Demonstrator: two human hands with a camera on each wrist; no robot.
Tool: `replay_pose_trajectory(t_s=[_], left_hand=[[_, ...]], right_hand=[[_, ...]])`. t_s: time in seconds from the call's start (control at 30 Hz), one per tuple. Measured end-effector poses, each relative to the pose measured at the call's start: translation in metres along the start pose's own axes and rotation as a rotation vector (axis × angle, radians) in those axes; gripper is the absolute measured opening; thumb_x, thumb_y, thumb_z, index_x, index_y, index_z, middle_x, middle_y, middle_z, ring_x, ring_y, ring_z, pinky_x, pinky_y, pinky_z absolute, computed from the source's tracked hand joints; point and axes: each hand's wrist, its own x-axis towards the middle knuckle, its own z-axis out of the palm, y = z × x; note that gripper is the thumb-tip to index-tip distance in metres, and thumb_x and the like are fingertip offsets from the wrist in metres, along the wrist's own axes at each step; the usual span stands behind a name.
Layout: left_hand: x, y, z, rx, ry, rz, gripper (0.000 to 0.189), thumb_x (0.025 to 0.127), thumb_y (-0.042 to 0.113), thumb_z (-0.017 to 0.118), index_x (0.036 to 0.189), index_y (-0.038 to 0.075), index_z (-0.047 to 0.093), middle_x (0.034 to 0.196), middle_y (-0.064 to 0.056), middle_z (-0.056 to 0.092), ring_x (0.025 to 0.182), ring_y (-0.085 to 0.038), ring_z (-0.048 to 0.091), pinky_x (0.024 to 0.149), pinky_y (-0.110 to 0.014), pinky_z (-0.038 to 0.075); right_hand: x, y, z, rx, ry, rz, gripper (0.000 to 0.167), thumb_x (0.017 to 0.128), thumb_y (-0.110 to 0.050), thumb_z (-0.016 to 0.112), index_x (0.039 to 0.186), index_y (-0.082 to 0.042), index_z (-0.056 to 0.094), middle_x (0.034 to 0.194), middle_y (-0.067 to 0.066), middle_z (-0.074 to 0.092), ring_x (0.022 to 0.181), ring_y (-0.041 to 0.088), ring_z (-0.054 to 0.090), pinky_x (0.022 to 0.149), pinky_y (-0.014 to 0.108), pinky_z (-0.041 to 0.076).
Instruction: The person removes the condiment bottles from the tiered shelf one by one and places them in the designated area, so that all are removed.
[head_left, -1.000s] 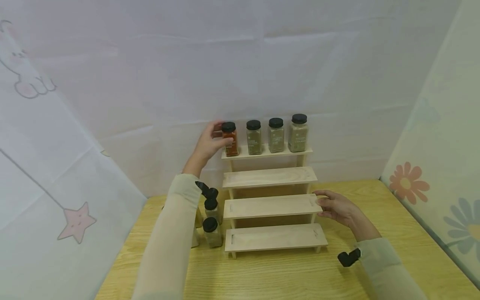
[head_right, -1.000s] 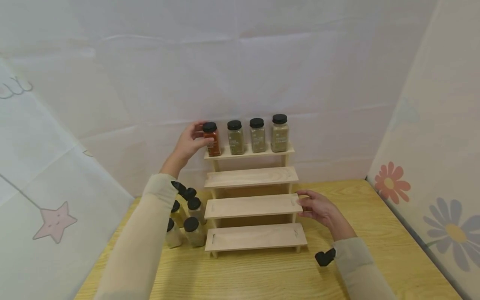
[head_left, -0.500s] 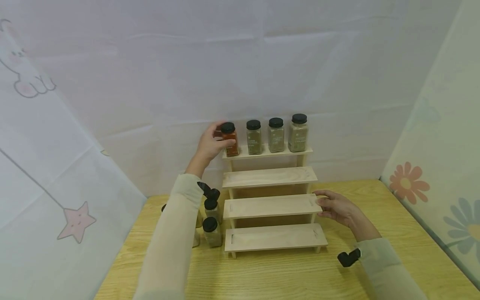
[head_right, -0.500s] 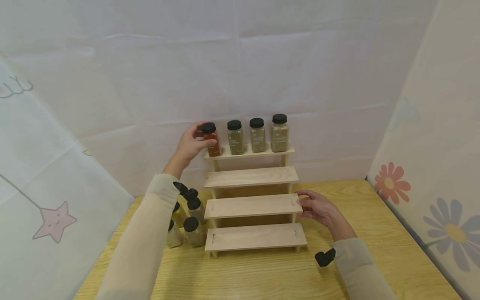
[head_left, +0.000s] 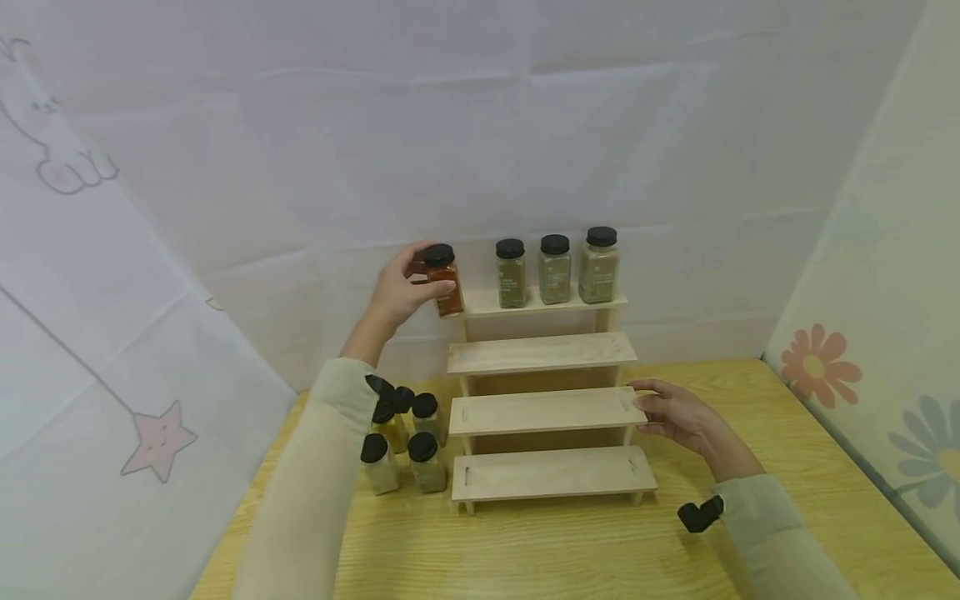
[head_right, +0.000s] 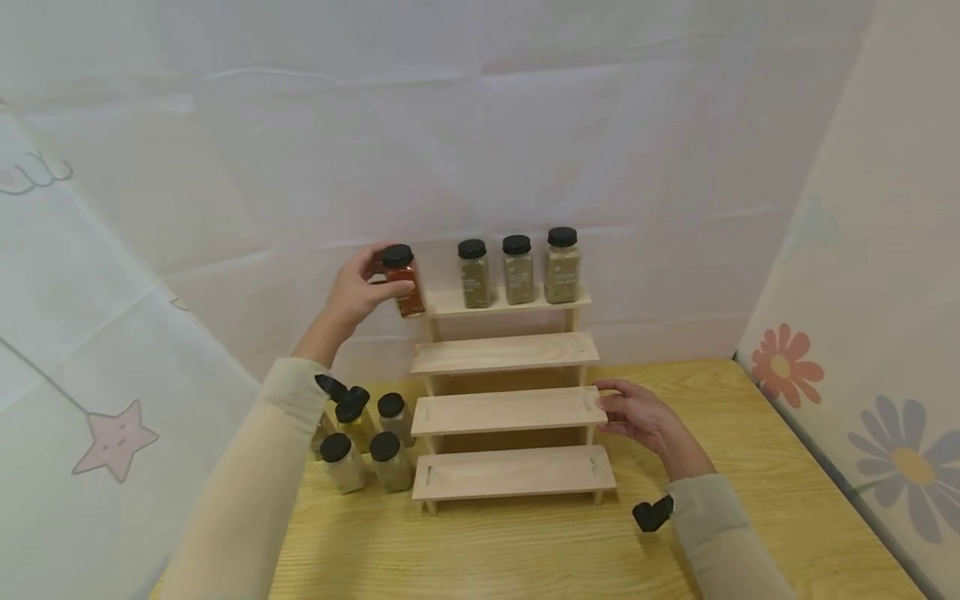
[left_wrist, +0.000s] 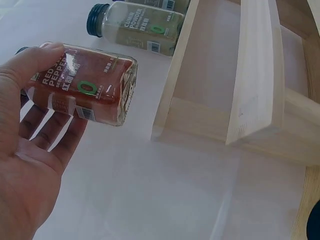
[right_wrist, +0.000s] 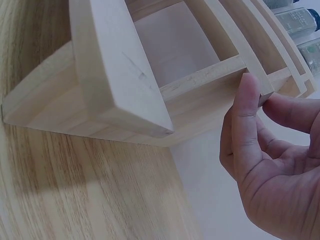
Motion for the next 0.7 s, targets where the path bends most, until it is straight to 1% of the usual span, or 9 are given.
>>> replay_pose_trajectory(t_s=[0.2, 0.3, 0.4, 0.5, 0.6, 0.7], left_hand=[[-0.016, 0.002, -0.016, 0.015, -0.022, 0.035, 0.068, 0.082, 0.026, 0.087, 0.143, 0.023, 0.055, 0.123, -0.006, 0.062, 0.109, -0.021, 0.058, 0.095, -0.046, 0.048], [-0.026, 0.0, -0.022, 0.027, -0.037, 0.038, 0.07, 0.083, 0.026, 0.086, 0.145, 0.023, 0.053, 0.124, -0.006, 0.062, 0.109, -0.021, 0.059, 0.096, -0.044, 0.048], [-0.038, 0.0, -0.029, 0.033, -0.057, 0.043, 0.07, 0.084, 0.023, 0.085, 0.146, 0.02, 0.052, 0.124, -0.007, 0.063, 0.11, -0.021, 0.059, 0.096, -0.039, 0.05], [-0.051, 0.0, -0.034, 0.039, -0.101, 0.07, 0.069, 0.085, 0.017, 0.084, 0.146, 0.016, 0.052, 0.124, -0.009, 0.062, 0.11, -0.023, 0.061, 0.094, -0.035, 0.053], [-0.064, 0.003, -0.038, 0.054, -0.157, 0.092, 0.066, 0.085, 0.014, 0.084, 0.144, 0.015, 0.053, 0.123, -0.009, 0.063, 0.108, -0.023, 0.063, 0.092, -0.031, 0.055], [-0.075, 0.005, -0.043, 0.075, -0.195, 0.102, 0.065, 0.084, 0.013, 0.084, 0.142, 0.015, 0.054, 0.123, -0.008, 0.062, 0.107, -0.02, 0.064, 0.092, -0.028, 0.054]], right_hand=[[0.0, -0.001, 0.001, -0.003, -0.003, -0.003, 0.069, 0.105, -0.013, 0.057, 0.158, 0.003, 0.017, 0.114, 0.003, 0.06, 0.098, 0.015, 0.066, 0.083, 0.03, 0.059], [0.0, -0.001, 0.001, -0.005, 0.002, -0.003, 0.069, 0.105, -0.013, 0.057, 0.158, 0.003, 0.017, 0.114, 0.003, 0.059, 0.097, 0.015, 0.066, 0.083, 0.031, 0.059], [0.0, 0.0, 0.001, -0.006, 0.004, 0.001, 0.068, 0.105, -0.013, 0.056, 0.158, 0.003, 0.017, 0.113, 0.003, 0.06, 0.097, 0.015, 0.065, 0.084, 0.032, 0.059], [0.001, 0.001, 0.001, -0.01, 0.002, 0.008, 0.067, 0.105, -0.013, 0.056, 0.158, 0.003, 0.017, 0.112, 0.003, 0.06, 0.096, 0.014, 0.065, 0.086, 0.033, 0.058], [0.001, 0.001, 0.0, -0.014, 0.007, 0.007, 0.068, 0.105, -0.014, 0.056, 0.158, 0.003, 0.017, 0.113, 0.003, 0.06, 0.096, 0.015, 0.065, 0.086, 0.033, 0.058], [0.001, 0.0, -0.001, -0.022, 0.009, 0.002, 0.069, 0.105, -0.014, 0.057, 0.158, 0.003, 0.017, 0.114, 0.003, 0.06, 0.097, 0.015, 0.065, 0.085, 0.033, 0.058]])
